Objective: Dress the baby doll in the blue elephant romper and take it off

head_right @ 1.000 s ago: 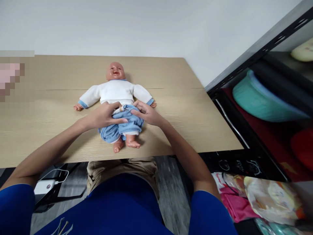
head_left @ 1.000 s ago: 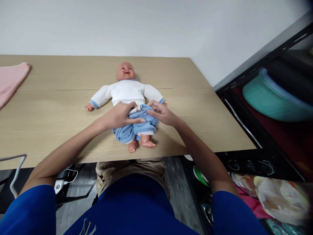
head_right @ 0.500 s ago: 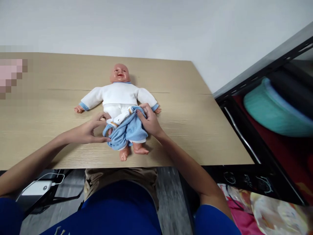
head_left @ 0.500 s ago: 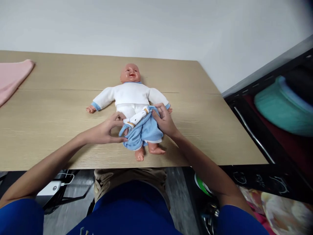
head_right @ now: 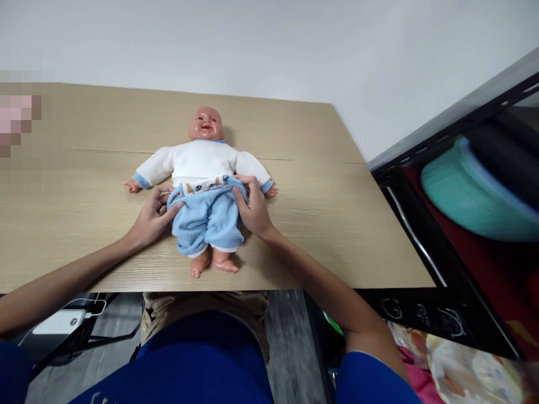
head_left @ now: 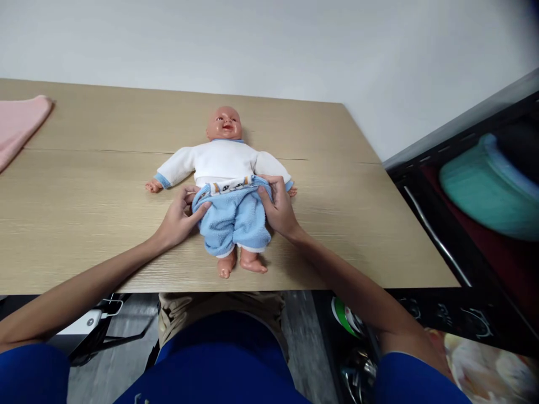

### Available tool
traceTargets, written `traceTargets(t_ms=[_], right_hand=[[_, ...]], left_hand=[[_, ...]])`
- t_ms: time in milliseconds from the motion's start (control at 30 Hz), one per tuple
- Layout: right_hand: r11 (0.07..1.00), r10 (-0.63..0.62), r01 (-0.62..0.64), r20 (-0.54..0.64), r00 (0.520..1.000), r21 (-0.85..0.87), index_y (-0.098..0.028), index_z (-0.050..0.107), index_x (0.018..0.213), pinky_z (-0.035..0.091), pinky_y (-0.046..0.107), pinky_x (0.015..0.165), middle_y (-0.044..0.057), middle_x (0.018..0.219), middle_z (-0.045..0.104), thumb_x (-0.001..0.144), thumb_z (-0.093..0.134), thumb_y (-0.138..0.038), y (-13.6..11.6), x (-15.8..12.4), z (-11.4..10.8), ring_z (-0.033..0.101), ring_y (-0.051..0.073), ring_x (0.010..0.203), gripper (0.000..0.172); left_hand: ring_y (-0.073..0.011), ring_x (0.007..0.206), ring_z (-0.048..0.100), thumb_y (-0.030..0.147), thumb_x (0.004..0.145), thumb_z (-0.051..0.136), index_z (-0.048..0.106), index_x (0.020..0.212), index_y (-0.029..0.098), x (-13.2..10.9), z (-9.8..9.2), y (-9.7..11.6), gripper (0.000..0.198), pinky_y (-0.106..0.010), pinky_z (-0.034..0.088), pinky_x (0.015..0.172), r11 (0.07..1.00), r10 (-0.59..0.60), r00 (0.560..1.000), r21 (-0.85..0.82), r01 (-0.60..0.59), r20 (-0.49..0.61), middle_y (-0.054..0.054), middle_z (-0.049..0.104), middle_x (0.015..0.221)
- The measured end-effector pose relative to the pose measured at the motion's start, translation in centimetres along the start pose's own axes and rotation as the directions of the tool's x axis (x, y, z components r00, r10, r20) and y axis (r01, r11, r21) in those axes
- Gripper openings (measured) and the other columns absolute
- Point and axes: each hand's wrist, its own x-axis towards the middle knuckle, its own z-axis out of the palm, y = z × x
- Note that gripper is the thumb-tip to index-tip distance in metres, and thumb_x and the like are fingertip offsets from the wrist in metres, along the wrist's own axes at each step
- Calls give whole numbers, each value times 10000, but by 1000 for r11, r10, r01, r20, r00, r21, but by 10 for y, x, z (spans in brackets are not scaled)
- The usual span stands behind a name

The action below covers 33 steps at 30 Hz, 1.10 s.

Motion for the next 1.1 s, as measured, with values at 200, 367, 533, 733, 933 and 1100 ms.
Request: traceTargets(t_ms=[200,367,533,733,933,1100], right_hand=[[987,-11,10,-6,1000,-163,-312,579,1234,553,486,1116,80,1161,734,1141,598,-635,-1,9,0,707,308,1124,337],[993,36,-43,-68,997,-108,-309,560,1192,570,441,1037,36,1023,671,1084,675,-690,16,36,11,643,274,1007,413],[993,111,-115,-108,988,-37,-307,568,1080,571,370,987,3,955,596,1011,669,-831,34,61,22,617,239,995,538],[931,314,-327,100,944,161,-297,621,1061,595,393,1082,11,1058,703,940,750,-830,35,38,11,671,244,1083,562],[845,398,-422,141,907,328,-350,637,1259,650,462,1115,40,1296,776,863,829,-849,33,38,6,724,299,1288,666],[902,311,-354,196,930,248,-331,664,1204,622,474,1143,44,1237,762,910,778,-815,38,48,4,716,302,1260,578]], left_hand=[[-342,1404,574,658,1094,669,605,1114,256,15,-9,3,408,-538,459,1264,933,234,968,302,-197,-91,-131,669,1371],[-262,1063,629,754,1087,643,491,1140,265,56,-2,-21,515,-457,550,1047,992,107,969,88,-90,-223,-47,596,1076],[-245,1012,612,807,1014,725,512,1159,270,79,0,-27,596,-409,552,974,999,27,971,-17,-32,-238,-22,583,1013],[-283,1105,650,677,970,776,670,1085,217,58,-7,-23,485,-437,530,1097,1000,-18,994,-1,18,-110,-52,695,1085],[-280,1031,731,804,962,787,704,1144,231,69,-10,-17,607,-404,603,943,943,-77,995,-327,55,-56,-78,772,1093],[-271,958,725,903,913,778,687,1116,234,86,-16,-21,705,-385,597,850,944,-77,997,-320,82,30,-79,768,1034]])
